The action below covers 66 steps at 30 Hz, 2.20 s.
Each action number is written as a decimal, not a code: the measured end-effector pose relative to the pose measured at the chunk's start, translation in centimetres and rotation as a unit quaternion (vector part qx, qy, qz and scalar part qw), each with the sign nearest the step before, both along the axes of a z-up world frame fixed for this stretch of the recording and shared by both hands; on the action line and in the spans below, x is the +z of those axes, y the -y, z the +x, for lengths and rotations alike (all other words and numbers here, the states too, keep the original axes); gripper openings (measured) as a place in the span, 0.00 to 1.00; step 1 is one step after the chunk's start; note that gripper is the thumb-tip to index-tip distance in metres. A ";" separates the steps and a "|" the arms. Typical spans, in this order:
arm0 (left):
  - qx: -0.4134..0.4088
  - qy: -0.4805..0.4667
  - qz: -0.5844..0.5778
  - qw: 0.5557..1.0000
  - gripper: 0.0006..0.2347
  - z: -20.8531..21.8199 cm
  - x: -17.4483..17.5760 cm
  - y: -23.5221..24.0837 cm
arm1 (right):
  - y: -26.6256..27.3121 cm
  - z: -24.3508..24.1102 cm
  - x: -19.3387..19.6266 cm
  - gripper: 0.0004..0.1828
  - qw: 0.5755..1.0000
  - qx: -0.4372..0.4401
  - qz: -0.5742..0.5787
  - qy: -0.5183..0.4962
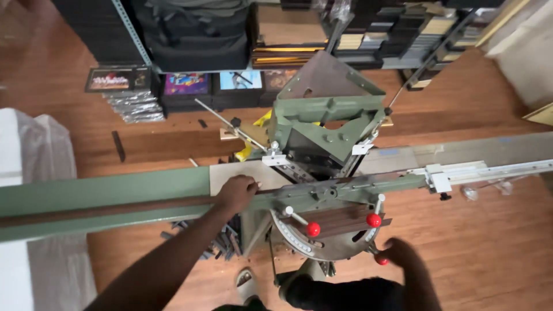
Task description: Cutting a wooden frame piece using a manual miter guillotine.
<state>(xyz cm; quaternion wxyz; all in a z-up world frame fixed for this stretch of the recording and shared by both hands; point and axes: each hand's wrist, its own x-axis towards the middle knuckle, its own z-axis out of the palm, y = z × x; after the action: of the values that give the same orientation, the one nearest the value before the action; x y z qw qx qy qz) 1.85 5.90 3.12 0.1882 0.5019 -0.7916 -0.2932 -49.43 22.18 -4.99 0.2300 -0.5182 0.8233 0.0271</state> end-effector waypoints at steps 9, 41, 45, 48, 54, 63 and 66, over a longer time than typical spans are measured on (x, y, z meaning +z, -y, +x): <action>0.040 0.045 -0.069 0.996 0.18 -0.3 2.3 -1.5 | 7.1 -2.7 11.0 0.25 0.937 0.165 -0.300 -0.071; 0.030 0.090 -0.105 0.990 0.14 -0.5 4.2 -2.2 | -8.5 11.7 13.9 0.24 0.824 -0.277 -0.429 0.245; 0.011 0.091 -0.088 0.992 0.13 -0.4 2.6 -1.6 | -10.2 19.7 9.2 0.19 0.860 -0.286 -0.293 0.305; -0.025 0.084 -0.043 0.995 0.12 0.8 2.8 -0.1 | -8.5 21.9 9.1 0.23 0.848 -0.333 -0.214 0.353; -0.128 0.113 0.093 0.981 0.09 7.5 0.3 4.6 | -7.5 15.1 -2.7 0.14 0.905 -0.125 -0.125 0.386; -0.251 -0.055 0.077 0.963 0.06 -0.9 -5.3 7.2 | -7.3 16.3 0.8 0.15 0.920 -0.128 -0.098 0.357; -0.229 -0.088 0.091 0.965 0.07 -4.3 -5.9 7.4 | -12.4 16.9 4.3 0.19 0.866 -0.255 -0.091 0.420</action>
<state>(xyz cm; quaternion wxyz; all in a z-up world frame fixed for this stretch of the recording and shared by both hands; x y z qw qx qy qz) -2.42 -1.48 -2.74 0.1388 0.2944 -0.8358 -0.4422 -32.49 34.62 -0.67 0.5047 -0.2716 0.7509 -0.3282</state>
